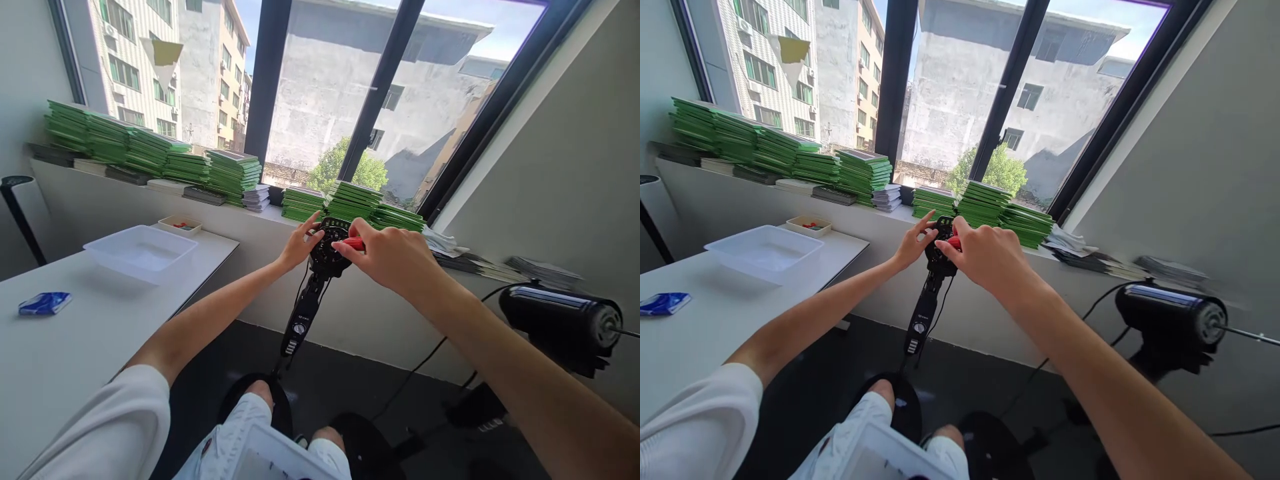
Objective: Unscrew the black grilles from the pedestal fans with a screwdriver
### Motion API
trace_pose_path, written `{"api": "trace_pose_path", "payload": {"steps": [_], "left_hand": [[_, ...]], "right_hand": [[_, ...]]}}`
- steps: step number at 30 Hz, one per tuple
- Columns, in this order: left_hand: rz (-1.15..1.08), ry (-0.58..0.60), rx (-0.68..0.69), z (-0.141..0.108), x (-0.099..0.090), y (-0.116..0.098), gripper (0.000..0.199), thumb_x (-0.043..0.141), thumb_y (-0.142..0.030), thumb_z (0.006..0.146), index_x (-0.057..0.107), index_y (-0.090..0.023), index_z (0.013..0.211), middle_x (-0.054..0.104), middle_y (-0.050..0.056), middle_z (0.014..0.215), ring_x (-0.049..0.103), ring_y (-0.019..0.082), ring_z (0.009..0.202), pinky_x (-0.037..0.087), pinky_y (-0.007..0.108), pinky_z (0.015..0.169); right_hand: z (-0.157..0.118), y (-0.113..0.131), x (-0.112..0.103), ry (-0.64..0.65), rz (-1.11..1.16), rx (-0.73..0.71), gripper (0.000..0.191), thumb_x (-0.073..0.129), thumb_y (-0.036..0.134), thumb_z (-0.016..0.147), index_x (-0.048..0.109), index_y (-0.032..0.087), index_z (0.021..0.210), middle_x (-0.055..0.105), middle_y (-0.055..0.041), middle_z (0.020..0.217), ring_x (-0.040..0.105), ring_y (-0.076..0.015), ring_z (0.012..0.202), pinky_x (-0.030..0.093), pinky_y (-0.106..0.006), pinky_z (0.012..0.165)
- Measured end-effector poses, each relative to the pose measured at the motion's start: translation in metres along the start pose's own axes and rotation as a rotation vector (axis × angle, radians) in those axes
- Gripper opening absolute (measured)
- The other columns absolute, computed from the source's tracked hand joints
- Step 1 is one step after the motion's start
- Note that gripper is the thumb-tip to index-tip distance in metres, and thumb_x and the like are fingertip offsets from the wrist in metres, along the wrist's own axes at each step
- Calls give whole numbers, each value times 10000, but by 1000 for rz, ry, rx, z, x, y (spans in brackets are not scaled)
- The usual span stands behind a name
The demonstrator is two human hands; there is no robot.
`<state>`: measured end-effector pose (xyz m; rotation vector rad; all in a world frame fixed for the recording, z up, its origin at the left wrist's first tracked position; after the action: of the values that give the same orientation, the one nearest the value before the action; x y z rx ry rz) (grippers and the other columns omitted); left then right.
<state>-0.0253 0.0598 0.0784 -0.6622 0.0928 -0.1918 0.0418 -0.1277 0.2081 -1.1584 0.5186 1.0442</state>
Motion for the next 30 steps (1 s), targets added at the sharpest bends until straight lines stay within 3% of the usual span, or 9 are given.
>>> {"api": "trace_pose_path", "payload": {"steps": [3, 6, 10, 14, 18, 22, 26, 30], "left_hand": [[20, -35, 25, -4, 7, 1, 530, 668, -327, 932, 589, -237, 1449, 699, 108, 1322, 632, 279, 1199, 497, 451, 1084], [-9, -93, 54, -11, 10, -1, 481, 646, -320, 948, 614, -239, 1421, 685, 99, 1349, 614, 264, 1210, 500, 424, 1069], [-4, -88, 46, -9, 11, -2, 503, 690, -298, 923, 616, -240, 1417, 722, 93, 1248, 615, 265, 1199, 488, 423, 1058], [62, -101, -10, 1, 8, -1, 565, 754, -302, 884, 606, -246, 1427, 743, 73, 1119, 638, 261, 1111, 459, 446, 1071], [93, -129, -1, 1, 5, -4, 495, 708, -328, 923, 626, -255, 1407, 726, 65, 1068, 624, 254, 1089, 457, 432, 1064], [109, -132, 29, -3, 4, -8, 417, 663, -338, 955, 657, -267, 1365, 706, 75, 1104, 600, 261, 1126, 464, 421, 1054], [120, -110, 24, -4, 7, -10, 413, 667, -340, 955, 656, -269, 1363, 705, 69, 1094, 599, 260, 1136, 456, 421, 1069], [116, -128, 16, -4, 8, -11, 388, 655, -339, 964, 666, -276, 1347, 700, 68, 1109, 597, 248, 1125, 467, 403, 1055]], "right_hand": [[1, -2, 0, -6, 14, 0, 414, 396, 470, 1024, 519, 161, 1271, 709, -57, 735, 638, -225, 624, 266, -273, 545], [-1, -6, -5, -59, -97, 79, 467, 291, 500, 1050, 602, 155, 1094, 673, -94, 680, 639, -249, 634, 257, -290, 544], [1, -4, -2, 13, 33, 30, 388, 431, 463, 1001, 553, 159, 1209, 663, -42, 651, 605, -213, 577, 273, -276, 540], [2, -10, -6, -48, -54, 108, 452, 298, 483, 1049, 606, 155, 1091, 684, -100, 697, 652, -256, 663, 268, -301, 554], [0, -7, -2, 0, 25, 32, 397, 406, 479, 1022, 576, 160, 1187, 700, -70, 724, 649, -238, 650, 278, -289, 548], [-2, -11, -4, -19, -38, 107, 482, 316, 516, 1049, 645, 165, 1017, 687, -103, 710, 660, -258, 687, 289, -296, 567], [-3, -3, -2, 28, 34, 22, 404, 459, 466, 1009, 572, 156, 1243, 688, -62, 693, 639, -229, 623, 284, -278, 561], [-5, -5, -7, -12, -82, 105, 436, 344, 475, 1051, 630, 148, 1074, 681, -110, 699, 682, -272, 706, 273, -290, 570]]}}
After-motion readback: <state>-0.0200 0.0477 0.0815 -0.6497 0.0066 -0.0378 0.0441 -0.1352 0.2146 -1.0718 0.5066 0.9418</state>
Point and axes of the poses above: each hand's wrist, its own z-axis towards the middle knuckle, its own x-axis out of the palm, y = z × x, the point moved 6 cm from there along z, towards the middle knuckle
